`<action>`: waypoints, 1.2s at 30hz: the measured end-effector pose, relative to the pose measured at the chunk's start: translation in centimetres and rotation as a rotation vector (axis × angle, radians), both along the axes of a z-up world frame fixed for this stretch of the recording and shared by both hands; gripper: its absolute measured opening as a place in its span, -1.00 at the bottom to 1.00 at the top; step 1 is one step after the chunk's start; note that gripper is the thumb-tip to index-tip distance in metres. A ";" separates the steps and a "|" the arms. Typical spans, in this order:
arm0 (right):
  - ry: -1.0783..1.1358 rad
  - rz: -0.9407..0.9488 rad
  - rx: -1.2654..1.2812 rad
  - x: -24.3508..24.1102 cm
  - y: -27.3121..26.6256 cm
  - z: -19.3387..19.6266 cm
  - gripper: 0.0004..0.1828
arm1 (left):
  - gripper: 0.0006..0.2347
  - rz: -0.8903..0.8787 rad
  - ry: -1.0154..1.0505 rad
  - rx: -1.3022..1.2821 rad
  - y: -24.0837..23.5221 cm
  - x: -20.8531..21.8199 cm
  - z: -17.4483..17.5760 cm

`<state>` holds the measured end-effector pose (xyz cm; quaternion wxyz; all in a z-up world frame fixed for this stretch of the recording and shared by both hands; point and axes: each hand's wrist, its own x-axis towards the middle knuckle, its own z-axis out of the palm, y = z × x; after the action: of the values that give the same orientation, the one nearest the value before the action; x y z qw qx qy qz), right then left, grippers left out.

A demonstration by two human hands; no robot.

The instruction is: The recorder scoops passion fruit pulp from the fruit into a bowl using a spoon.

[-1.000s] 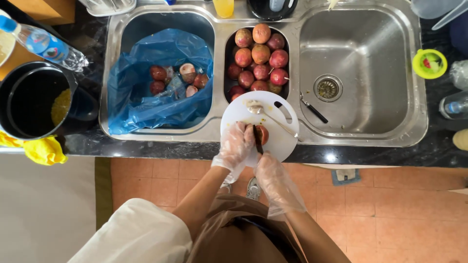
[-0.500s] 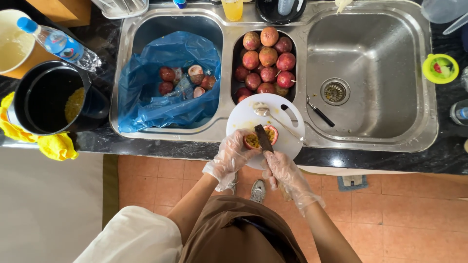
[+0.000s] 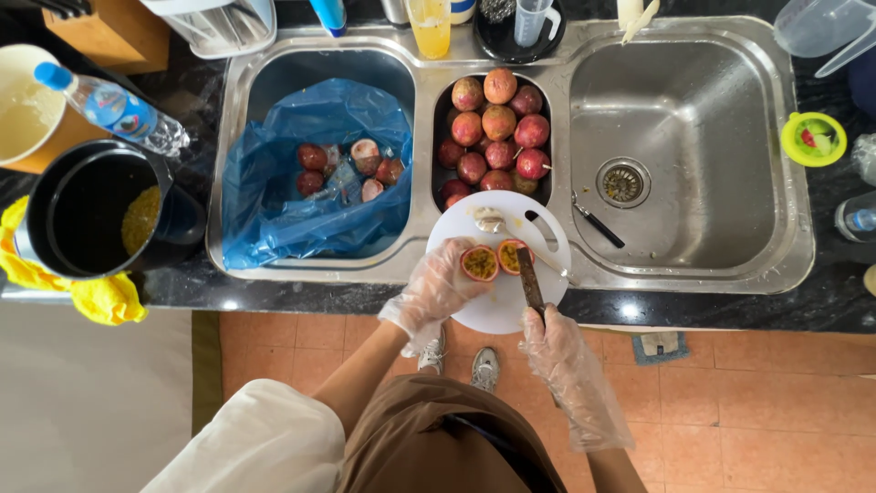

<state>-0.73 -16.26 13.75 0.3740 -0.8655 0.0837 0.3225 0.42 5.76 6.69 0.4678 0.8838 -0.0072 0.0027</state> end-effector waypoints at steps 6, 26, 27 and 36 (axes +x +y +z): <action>-0.286 0.064 -0.198 0.2 1.0 -1.7 -0.53 | -0.54 0.027 -0.296 0.137 5.3 7.4 -3.9; -0.392 0.166 -0.253 4.0 7.4 -4.5 -0.20 | -0.52 0.254 0.023 0.101 9.0 18.9 0.3; -0.345 0.353 -0.301 4.9 7.8 -4.0 -0.07 | -0.51 0.211 -0.086 0.112 10.0 17.4 0.5; -0.366 0.357 -0.385 7.6 10.2 -6.0 -0.56 | -0.49 0.115 0.075 -0.064 7.5 -1.7 -1.5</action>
<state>6.86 -6.04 7.78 0.1495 -0.9651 -0.0785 0.2002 -1.32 13.21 5.20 0.4949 0.8668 0.0614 -0.0032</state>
